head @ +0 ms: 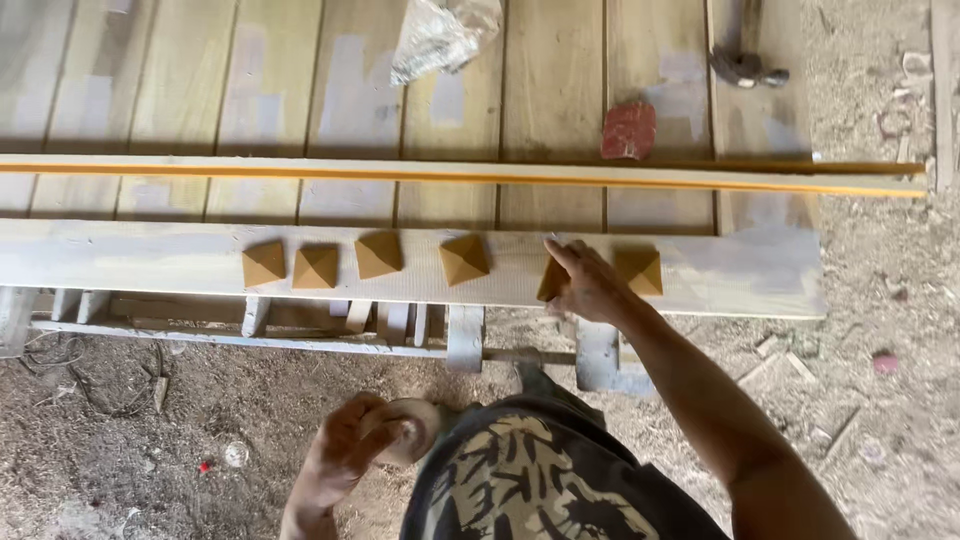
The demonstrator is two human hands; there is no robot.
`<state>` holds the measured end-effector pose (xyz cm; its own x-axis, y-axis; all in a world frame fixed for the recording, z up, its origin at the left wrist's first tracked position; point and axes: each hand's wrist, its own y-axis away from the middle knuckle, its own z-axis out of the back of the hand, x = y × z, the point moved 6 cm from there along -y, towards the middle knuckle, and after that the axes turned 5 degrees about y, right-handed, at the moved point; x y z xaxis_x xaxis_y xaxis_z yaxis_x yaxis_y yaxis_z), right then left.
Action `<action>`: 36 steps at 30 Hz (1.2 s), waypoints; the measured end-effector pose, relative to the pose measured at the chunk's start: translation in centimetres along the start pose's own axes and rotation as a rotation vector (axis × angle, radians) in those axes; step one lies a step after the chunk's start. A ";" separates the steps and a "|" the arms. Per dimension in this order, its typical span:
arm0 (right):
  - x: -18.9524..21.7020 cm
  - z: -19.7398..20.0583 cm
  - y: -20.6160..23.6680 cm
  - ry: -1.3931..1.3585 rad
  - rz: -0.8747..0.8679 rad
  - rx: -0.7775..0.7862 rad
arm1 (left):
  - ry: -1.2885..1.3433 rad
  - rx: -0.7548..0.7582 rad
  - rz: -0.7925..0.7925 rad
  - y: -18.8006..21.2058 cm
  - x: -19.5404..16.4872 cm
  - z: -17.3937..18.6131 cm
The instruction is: The person walks through a woodworking shop and begins assembling small wooden pyramids. They pick up pyramid pieces, place them on a long wooden frame, and use a hammer to secure them in place. The task involves repetitive placement and hammering of multiple pyramid units along the frame.
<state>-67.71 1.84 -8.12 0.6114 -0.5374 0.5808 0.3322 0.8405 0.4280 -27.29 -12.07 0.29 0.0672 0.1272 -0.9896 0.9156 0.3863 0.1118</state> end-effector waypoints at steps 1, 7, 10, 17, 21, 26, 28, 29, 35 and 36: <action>0.8 0.0 0.4 -0.340 0.038 0.005 | -0.096 0.011 -0.065 -1.4 -0.8 -0.3; 9.7 3.9 7.4 -1.633 0.848 0.132 | -0.409 -0.027 -0.397 -8.4 -6.1 -6.0; 11.5 6.2 10.1 -1.802 0.971 0.204 | -0.447 -0.068 -0.406 -11.1 -8.0 -9.7; 9.7 7.6 10.3 -1.885 1.020 0.277 | -0.684 -0.032 -0.585 -13.9 -14.4 -17.3; 7.5 5.0 7.6 -1.876 0.854 0.079 | -0.769 -0.026 -0.817 -16.2 -19.4 -21.3; 6.9 4.9 6.5 -2.097 0.818 0.395 | -0.879 0.117 -0.759 -16.4 -22.1 -24.7; 6.5 6.0 7.2 -2.068 0.762 0.364 | -0.793 0.201 -0.720 -16.2 -23.6 -24.6; 6.4 6.5 7.6 -2.069 0.744 0.324 | -0.772 0.230 -0.737 -16.4 -24.6 -24.5; 7.5 5.5 7.5 -1.962 0.480 0.246 | -0.856 0.153 -0.641 -18.5 -28.0 -26.2; 7.8 5.2 7.1 -1.989 0.500 0.327 | -0.963 0.103 -0.638 -18.9 -27.9 -26.6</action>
<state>-64.32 3.28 3.10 -0.9201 0.1686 0.3534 0.1731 0.9847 -0.0190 -57.02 1.34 28.15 -0.1850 -0.8293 -0.5274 0.9166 0.0479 -0.3969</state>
